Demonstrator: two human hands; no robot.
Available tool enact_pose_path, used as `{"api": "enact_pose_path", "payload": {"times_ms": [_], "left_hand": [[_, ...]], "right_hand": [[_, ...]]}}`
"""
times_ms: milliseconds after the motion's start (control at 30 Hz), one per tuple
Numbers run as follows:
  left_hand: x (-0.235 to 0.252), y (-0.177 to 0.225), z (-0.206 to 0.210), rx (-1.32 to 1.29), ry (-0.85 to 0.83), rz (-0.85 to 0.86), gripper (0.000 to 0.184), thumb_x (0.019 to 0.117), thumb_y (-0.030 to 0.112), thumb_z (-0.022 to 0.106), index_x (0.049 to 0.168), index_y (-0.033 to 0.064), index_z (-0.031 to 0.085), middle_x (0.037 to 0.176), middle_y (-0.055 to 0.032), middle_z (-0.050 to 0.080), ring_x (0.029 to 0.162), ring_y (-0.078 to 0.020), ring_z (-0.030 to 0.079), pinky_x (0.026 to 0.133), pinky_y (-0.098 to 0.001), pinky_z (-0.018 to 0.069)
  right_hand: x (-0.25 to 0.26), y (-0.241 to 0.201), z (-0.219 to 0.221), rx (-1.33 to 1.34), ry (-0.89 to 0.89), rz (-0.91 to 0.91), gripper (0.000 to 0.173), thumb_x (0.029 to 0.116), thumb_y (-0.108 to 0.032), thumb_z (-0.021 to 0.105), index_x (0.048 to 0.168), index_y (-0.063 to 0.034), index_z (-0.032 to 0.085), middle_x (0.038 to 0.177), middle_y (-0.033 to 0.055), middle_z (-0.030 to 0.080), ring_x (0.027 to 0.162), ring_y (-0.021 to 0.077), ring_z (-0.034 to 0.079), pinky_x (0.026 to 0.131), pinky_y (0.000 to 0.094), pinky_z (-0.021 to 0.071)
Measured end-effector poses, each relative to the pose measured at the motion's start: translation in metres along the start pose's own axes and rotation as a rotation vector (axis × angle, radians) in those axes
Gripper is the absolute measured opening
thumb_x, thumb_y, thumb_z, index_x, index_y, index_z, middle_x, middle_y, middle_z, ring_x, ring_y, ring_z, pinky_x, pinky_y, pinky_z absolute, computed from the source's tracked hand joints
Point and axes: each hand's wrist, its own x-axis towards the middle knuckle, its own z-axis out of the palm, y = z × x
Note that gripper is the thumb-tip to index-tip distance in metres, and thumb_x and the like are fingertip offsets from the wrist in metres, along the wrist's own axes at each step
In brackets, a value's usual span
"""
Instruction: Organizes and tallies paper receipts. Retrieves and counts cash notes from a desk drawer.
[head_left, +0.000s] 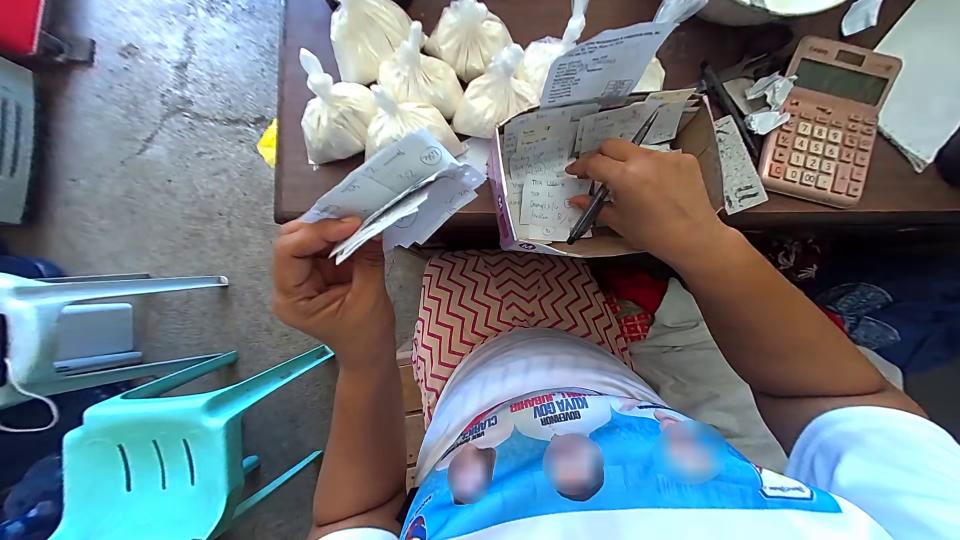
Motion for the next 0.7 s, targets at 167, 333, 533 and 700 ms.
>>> {"api": "enact_pose_path", "payload": {"times_ms": [167, 333, 533, 700], "left_hand": [[-0.001, 0.000, 0.001, -0.005, 0.013, -0.008, 0.025, 0.0923, 0.001, 0.073, 0.113, 0.0138, 0.066, 0.112, 0.0071, 0.068, 0.100, -0.0069, 0.068, 0.087, -0.0259, 0.0602], [0.000, 0.008, 0.003, -0.020, 0.042, -0.059, 0.044, 0.0923, 0.001, 0.073, 0.126, 0.0152, 0.048, 0.119, 0.0075, 0.064, 0.107, -0.0093, 0.067, 0.091, -0.0299, 0.0600], [-0.002, 0.025, 0.020, -0.139, -0.146, -0.086, 0.025, 0.0988, 0.013, 0.068, 0.123, 0.0195, 0.065, 0.118, 0.0126, 0.066, 0.107, -0.0021, 0.064, 0.093, -0.0213, 0.0554], [-0.014, 0.043, 0.037, -0.197, -0.424, -0.052, 0.011, 0.0970, 0.015, 0.070, 0.108, 0.0160, 0.072, 0.117, 0.0060, 0.063, 0.107, -0.0060, 0.064, 0.092, -0.0237, 0.0572]], "right_hand": [[-0.005, 0.002, -0.006, 0.161, 0.022, -0.019, 0.019, 0.0972, -0.010, 0.066, 0.113, -0.0074, 0.076, 0.100, 0.0177, 0.070, 0.082, 0.0366, 0.069, 0.067, 0.0563, 0.0533], [-0.019, 0.011, -0.015, 0.338, 0.023, -0.042, 0.016, 0.0974, -0.018, 0.066, 0.106, -0.0095, 0.077, 0.093, 0.0101, 0.066, 0.071, 0.0190, 0.058, 0.064, 0.0390, 0.0497], [-0.027, 0.012, -0.046, 0.441, 0.188, -0.047, 0.022, 0.0999, -0.023, 0.065, 0.103, -0.0025, 0.073, 0.091, 0.0061, 0.063, 0.071, 0.0003, 0.048, 0.062, 0.0140, 0.0395], [-0.038, -0.016, -0.064, 0.440, 0.299, -0.222, 0.018, 0.0988, -0.017, 0.066, 0.101, -0.0011, 0.073, 0.089, 0.0080, 0.064, 0.075, 0.0031, 0.052, 0.065, 0.0160, 0.0426]]}}
